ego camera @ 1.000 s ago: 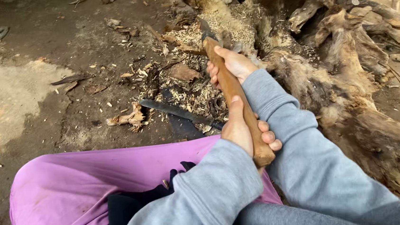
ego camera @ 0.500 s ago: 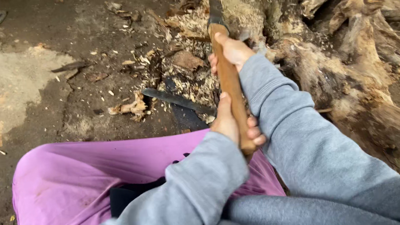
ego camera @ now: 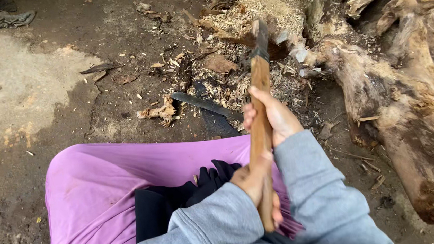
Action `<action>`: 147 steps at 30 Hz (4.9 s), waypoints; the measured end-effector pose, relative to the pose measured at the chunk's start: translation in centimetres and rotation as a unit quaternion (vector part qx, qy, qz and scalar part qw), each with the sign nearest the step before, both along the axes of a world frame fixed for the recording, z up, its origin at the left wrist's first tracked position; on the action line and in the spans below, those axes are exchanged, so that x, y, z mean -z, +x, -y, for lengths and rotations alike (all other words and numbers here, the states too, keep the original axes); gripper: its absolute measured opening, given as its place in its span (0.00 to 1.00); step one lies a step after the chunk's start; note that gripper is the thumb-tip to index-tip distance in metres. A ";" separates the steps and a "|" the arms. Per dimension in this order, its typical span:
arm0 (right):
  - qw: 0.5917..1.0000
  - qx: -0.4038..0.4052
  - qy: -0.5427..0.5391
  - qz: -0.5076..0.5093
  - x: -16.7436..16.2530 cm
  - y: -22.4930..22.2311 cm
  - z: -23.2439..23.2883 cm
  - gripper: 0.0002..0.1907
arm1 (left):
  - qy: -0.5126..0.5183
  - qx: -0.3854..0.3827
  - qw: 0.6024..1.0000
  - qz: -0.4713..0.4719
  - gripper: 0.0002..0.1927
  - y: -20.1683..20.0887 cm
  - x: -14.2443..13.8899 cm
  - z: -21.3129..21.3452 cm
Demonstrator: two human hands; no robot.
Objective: The person uses a chisel to carve and shape a large, gnarled piece of wood. They repeatedly strike the chisel into the wood to remove chips and refine the surface, working on different sections of the root-like structure.
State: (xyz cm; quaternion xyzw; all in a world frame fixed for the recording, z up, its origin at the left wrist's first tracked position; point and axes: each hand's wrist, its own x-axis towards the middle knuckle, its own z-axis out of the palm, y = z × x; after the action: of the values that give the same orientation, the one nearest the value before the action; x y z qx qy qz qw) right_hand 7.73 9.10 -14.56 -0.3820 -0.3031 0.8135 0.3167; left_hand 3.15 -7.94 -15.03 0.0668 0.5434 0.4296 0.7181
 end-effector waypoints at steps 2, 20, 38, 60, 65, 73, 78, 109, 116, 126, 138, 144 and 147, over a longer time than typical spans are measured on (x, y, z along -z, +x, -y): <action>1.000 -0.023 0.006 0.017 0.2 1.5 1.2 0.20 | 0.071 0.089 0.992 -0.058 0.31 0.2 -0.4 1.5; 0.957 -0.264 -0.048 0.110 8.8 3.3 -0.7 0.11 | 0.043 0.350 0.751 -0.559 0.23 -15.3 -5.4 -4.7; 0.916 -0.173 -0.073 0.354 6.4 5.0 14.4 0.20 | 0.024 0.489 0.709 -0.508 0.24 -8.8 -7.5 -7.0; 0.864 -0.143 0.297 0.380 -29.4 2.3 6.0 0.26 | 0.082 -0.060 0.995 0.011 0.18 4.2 -26.1 6.1; 0.855 -0.097 0.284 0.423 -35.3 -1.9 2.2 0.26 | -0.005 -0.085 0.996 0.016 0.24 3.3 -35.0 0.2; 0.848 -0.088 0.177 0.491 -38.2 -5.4 -1.7 0.27 | -0.037 -0.132 0.991 0.009 0.31 1.4 -38.2 -4.1; 0.845 -0.110 0.087 0.515 -40.6 -5.0 -3.1 0.26 | -0.069 -0.165 0.984 0.009 0.32 3.1 -40.0 -5.4; 0.936 -0.187 -0.173 0.242 -46.1 -5.1 -13.9 0.17 | -0.201 -0.021 0.968 -0.151 0.37 0.2 -47.9 -17.9; 0.918 -0.178 -0.194 0.295 -47.4 -4.0 -12.7 0.18 | 0.032 -0.211 0.969 -0.123 0.32 5.6 -45.6 -15.1; 0.940 -0.132 -0.259 0.176 -45.9 -6.4 -13.3 0.21 | -0.094 -0.168 0.966 -0.174 0.31 2.8 -43.8 -17.1; 0.911 -0.160 -0.098 0.367 -44.1 -9.8 -13.0 0.22 | -0.233 -0.182 0.954 0.051 0.33 -3.5 -46.4 -18.1; 0.944 -0.136 -0.149 0.262 -45.3 -7.1 -12.9 0.26 | -0.196 -0.213 0.947 0.141 0.29 -1.8 -49.8 -16.8; 0.903 -0.165 -0.025 0.396 -45.6 -8.5 -12.0 0.28 | -0.147 -0.231 0.893 0.357 0.33 -3.3 -48.5 -15.2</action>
State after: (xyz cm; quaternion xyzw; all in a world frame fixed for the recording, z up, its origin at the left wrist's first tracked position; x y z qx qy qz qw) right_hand -0.73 21.07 31.08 -0.6250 -0.4420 0.6431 0.0223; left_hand -0.11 7.24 33.48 -0.3248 0.3074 0.4936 0.7459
